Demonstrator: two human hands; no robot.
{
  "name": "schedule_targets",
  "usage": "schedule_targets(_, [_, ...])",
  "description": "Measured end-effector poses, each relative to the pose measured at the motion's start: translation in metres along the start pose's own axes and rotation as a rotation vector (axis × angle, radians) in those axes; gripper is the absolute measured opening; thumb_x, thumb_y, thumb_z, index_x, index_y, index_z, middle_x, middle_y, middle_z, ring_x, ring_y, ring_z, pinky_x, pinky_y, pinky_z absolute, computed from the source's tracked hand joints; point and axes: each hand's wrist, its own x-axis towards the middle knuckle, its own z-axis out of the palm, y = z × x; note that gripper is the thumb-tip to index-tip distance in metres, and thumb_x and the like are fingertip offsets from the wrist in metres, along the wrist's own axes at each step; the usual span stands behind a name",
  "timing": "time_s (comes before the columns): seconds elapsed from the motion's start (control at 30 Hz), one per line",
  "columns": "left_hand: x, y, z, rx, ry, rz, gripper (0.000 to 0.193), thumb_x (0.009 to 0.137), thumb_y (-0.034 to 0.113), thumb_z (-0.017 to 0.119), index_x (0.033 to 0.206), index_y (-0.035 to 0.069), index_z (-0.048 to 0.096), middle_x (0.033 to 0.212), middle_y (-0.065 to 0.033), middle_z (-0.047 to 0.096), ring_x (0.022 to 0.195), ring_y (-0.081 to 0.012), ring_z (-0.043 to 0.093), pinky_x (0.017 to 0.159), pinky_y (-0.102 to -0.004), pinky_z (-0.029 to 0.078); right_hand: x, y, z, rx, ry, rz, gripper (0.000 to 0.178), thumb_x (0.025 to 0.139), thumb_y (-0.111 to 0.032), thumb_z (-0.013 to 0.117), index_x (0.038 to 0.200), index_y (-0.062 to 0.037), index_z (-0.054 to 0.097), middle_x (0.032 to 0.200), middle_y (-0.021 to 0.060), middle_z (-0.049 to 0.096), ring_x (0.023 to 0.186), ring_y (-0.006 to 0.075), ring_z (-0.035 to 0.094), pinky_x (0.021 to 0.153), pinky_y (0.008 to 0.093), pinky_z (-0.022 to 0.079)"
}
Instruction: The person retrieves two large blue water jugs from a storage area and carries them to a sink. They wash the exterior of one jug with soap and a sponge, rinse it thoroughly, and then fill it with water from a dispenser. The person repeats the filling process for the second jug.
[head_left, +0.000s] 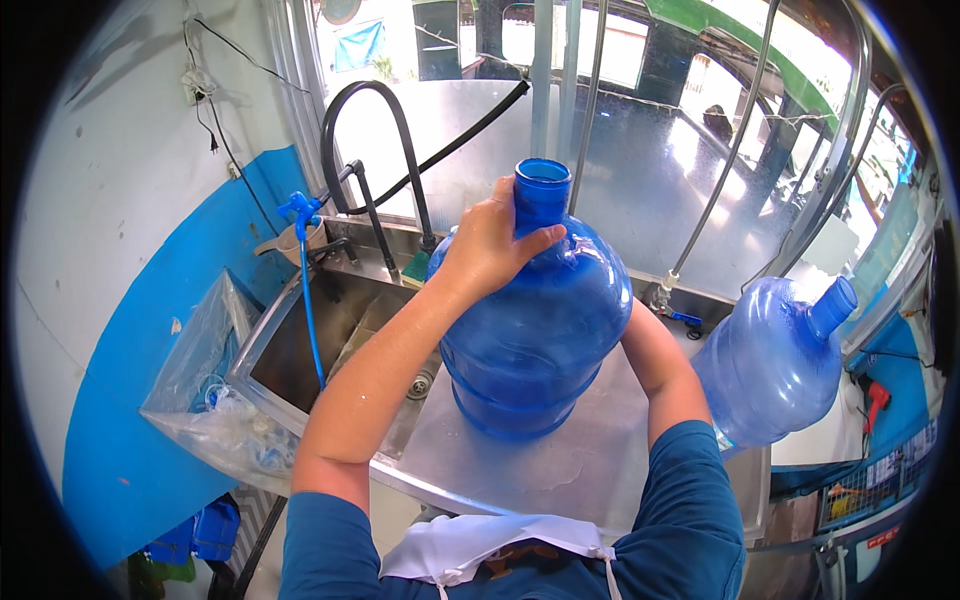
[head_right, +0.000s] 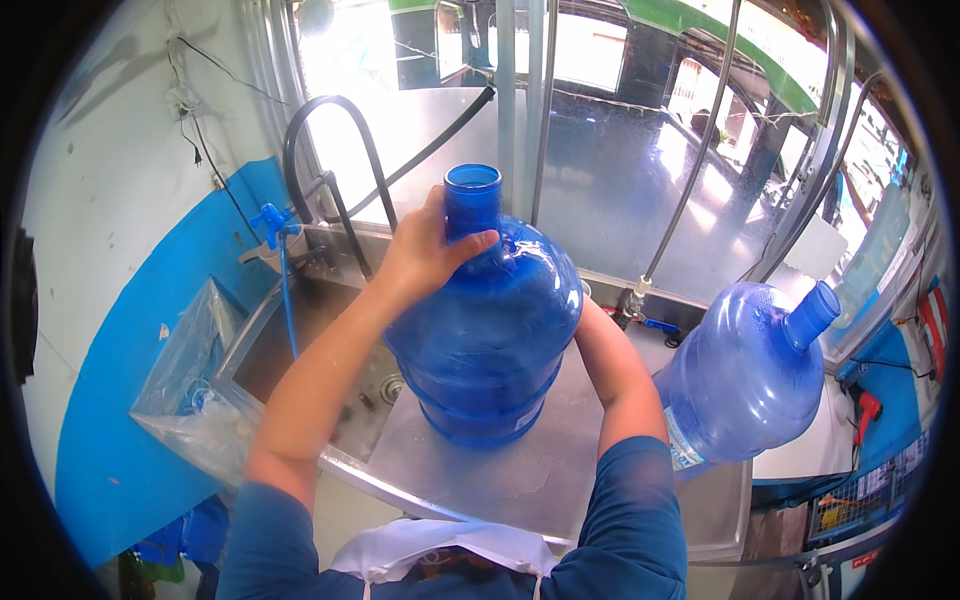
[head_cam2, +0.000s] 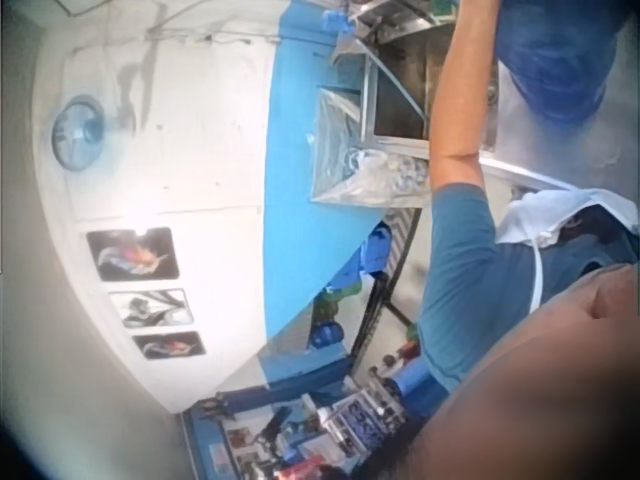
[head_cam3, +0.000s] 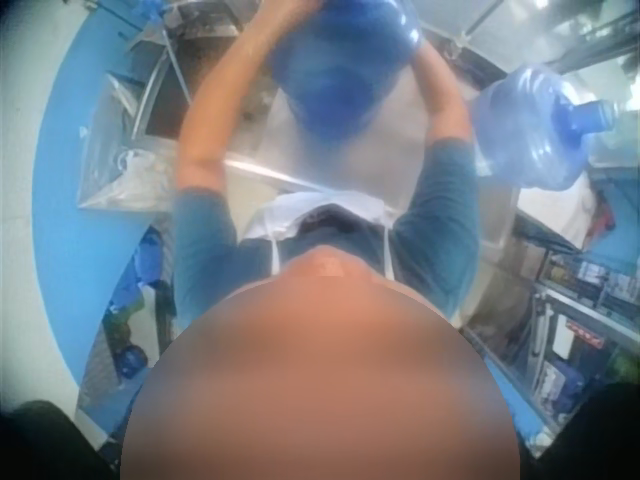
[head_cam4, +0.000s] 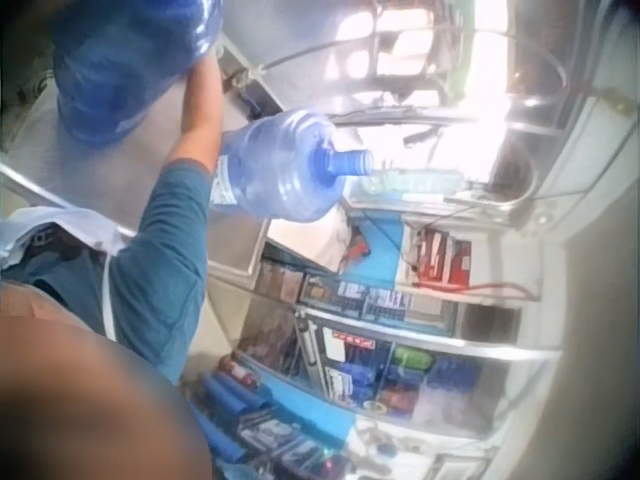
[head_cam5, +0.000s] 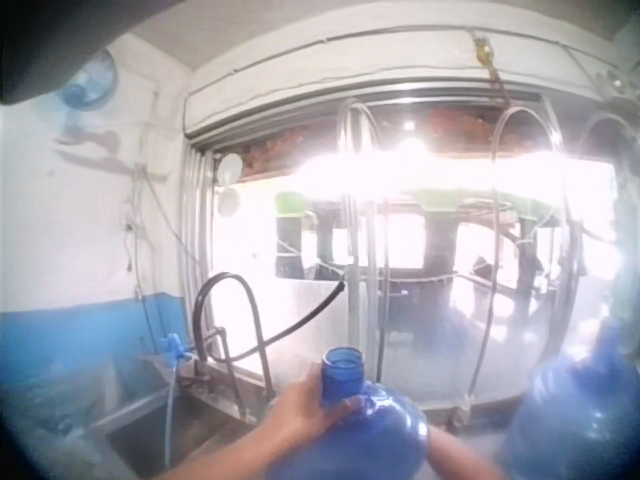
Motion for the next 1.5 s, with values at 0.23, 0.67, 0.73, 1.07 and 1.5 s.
schedule_targets(0.23, [0.0, 0.013, 0.008, 0.003, -0.015, 0.02, 0.079, 0.08, 0.046, 0.075, 0.129, -0.007, 0.043, 0.1, -0.0287, 0.067, 0.095, -0.0417, 0.067, 0.086, -0.0451, 0.053, -0.007, 0.005, -0.003, 0.044, 0.006, 0.002, 0.042, 0.097, -0.028, 0.054, 0.137, -0.0152, 0.055, 0.109, 0.0082, 0.067, 0.095, 0.0199, 0.063, 0.086, 0.0337, 0.051])
schedule_targets(0.67, [0.001, 0.024, 0.022, 0.009, 0.005, -0.08, 0.071, 0.082, 0.048, 0.074, 0.122, -0.004, 0.048, 0.1, -0.0283, 0.067, 0.097, -0.0429, 0.066, 0.087, -0.0461, 0.051, -0.075, 0.039, -0.006, 0.649, 0.361, 0.068, 0.04, 0.098, -0.029, 0.054, 0.136, -0.0147, 0.057, 0.108, 0.0067, 0.067, 0.094, 0.0179, 0.062, 0.083, 0.0329, 0.051])
schedule_targets(0.73, [0.002, 0.025, 0.025, 0.016, -0.002, -0.085, 0.071, 0.082, 0.047, 0.074, 0.122, -0.005, 0.047, 0.101, -0.0287, 0.067, 0.097, -0.0436, 0.066, 0.087, -0.0464, 0.051, -0.102, 0.044, -0.009, 0.893, 0.456, 0.116, 0.04, 0.098, -0.029, 0.054, 0.136, -0.0146, 0.057, 0.108, 0.0065, 0.067, 0.094, 0.0176, 0.062, 0.082, 0.0328, 0.051])
schedule_targets(1.07, [0.007, 0.019, 0.02, -0.008, -0.038, -0.019, 0.077, 0.079, 0.041, 0.079, 0.128, -0.004, 0.041, 0.099, -0.0284, 0.066, 0.093, -0.0421, 0.067, 0.084, -0.0458, 0.051, -0.332, -0.076, 0.057, 1.254, 0.376, 0.585, 0.042, 0.098, -0.019, 0.058, 0.139, -0.0144, 0.055, 0.116, 0.002, 0.06, 0.091, 0.0098, 0.058, 0.073, 0.0258, 0.052])
schedule_targets(1.5, [0.029, -0.009, 0.033, -0.09, 0.007, 0.241, 0.077, 0.077, 0.047, 0.078, 0.122, -0.007, 0.046, 0.097, -0.0305, 0.067, 0.09, -0.0417, 0.068, 0.08, -0.0445, 0.053, -0.426, -0.238, 0.104, 1.265, 0.236, 0.857, 0.041, 0.097, -0.013, 0.058, 0.137, -0.0153, 0.057, 0.118, 0.0044, 0.06, 0.089, 0.0109, 0.06, 0.078, 0.0282, 0.053])
